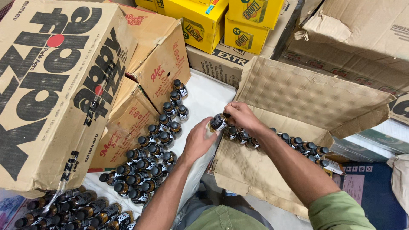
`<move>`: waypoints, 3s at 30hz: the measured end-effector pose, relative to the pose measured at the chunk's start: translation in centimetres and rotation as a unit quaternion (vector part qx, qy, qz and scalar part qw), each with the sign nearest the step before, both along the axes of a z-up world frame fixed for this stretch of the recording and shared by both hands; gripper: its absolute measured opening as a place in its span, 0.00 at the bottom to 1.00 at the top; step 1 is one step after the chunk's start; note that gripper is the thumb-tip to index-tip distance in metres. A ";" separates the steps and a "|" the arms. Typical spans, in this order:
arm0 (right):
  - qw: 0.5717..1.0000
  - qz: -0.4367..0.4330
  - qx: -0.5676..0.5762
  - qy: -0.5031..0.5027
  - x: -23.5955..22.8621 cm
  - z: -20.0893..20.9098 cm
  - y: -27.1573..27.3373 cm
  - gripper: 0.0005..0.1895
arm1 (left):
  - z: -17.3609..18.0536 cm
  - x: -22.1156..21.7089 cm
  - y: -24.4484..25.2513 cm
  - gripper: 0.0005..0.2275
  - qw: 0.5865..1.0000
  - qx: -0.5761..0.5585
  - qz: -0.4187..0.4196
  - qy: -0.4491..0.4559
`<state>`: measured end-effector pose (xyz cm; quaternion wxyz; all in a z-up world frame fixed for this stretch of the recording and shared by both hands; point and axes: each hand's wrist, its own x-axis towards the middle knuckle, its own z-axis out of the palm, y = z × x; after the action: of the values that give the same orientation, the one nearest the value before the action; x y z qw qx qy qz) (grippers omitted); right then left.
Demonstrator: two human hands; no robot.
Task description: The person opens a cardboard box and places small bottles into it one by one, arranging them in neat rows. The person continues filling the box until it is full.
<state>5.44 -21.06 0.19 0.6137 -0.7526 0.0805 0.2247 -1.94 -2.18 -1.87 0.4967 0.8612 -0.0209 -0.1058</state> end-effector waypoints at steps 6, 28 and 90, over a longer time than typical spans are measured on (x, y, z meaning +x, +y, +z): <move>0.996 0.049 -0.060 0.052 -3.5 -0.3 -4.4 0.15 | 2.8 -2.5 -2.9 0.29 0.988 0.082 -0.129 -0.027; 0.993 -0.050 -0.041 0.095 -8.6 -8.3 -2.1 0.17 | -11.6 -3.1 -4.5 0.28 0.977 0.095 -0.187 0.045; 0.940 0.244 -0.172 -0.166 3.4 -8.0 12.1 0.27 | -0.5 0.6 2.2 0.35 0.882 -0.339 0.300 0.129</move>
<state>8.87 -8.99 -7.82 0.4057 -0.8699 -0.1711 0.2221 -1.36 0.05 -2.34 0.7648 0.5837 0.2683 -0.0487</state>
